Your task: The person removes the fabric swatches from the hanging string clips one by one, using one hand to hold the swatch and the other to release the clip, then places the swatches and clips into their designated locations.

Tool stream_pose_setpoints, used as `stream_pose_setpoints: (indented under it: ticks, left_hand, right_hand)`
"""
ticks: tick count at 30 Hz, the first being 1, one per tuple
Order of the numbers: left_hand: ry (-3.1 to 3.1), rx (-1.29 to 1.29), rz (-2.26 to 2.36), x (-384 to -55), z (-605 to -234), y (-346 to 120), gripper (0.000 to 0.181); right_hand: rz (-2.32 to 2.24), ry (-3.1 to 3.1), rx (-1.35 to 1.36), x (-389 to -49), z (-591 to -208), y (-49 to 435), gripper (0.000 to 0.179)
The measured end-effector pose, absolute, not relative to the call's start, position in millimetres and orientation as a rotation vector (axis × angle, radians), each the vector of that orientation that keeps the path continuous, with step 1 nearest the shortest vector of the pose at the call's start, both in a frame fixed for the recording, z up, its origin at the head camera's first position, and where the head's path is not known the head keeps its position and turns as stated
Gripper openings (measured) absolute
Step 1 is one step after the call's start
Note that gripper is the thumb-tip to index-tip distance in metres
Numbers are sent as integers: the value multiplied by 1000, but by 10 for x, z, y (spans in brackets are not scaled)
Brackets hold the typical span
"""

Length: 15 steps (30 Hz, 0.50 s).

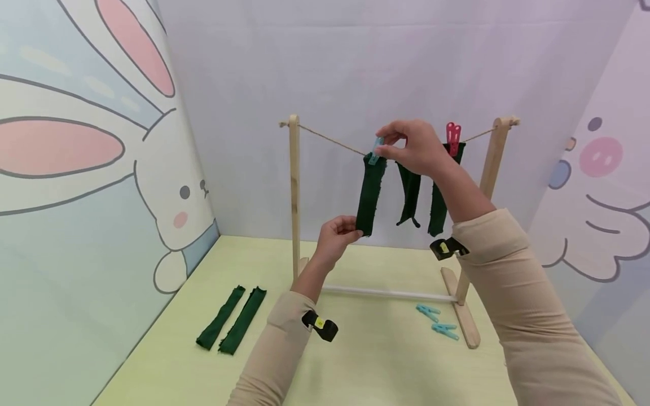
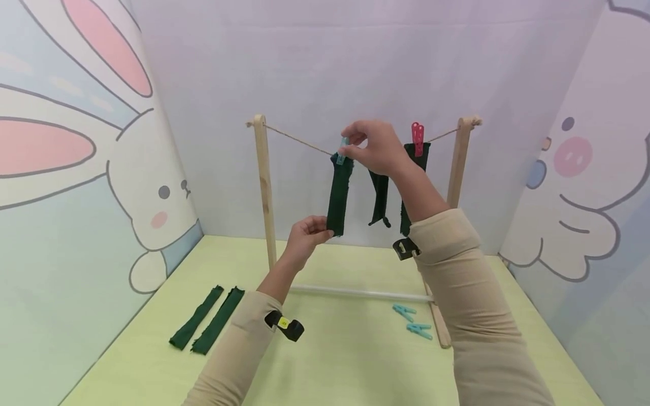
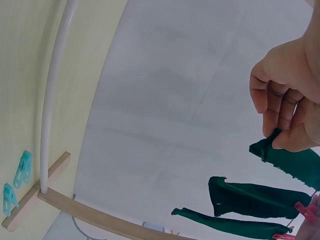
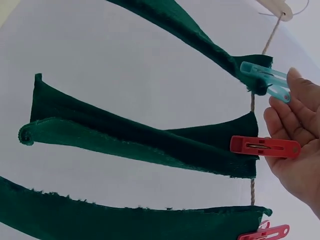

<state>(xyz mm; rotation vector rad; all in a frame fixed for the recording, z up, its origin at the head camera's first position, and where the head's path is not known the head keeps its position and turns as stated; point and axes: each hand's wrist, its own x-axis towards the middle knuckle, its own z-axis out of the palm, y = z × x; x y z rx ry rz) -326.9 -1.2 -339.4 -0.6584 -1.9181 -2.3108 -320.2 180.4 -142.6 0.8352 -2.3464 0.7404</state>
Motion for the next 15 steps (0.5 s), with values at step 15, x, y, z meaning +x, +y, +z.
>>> stream_pose_setpoints:
  ticks: [15]
  left_hand:
    - [-1941, -683, -2316, -3230, -3326, -41, 25]
  right_hand:
    - [782, -2232, 754, -3119, -1413, 1828, 20]
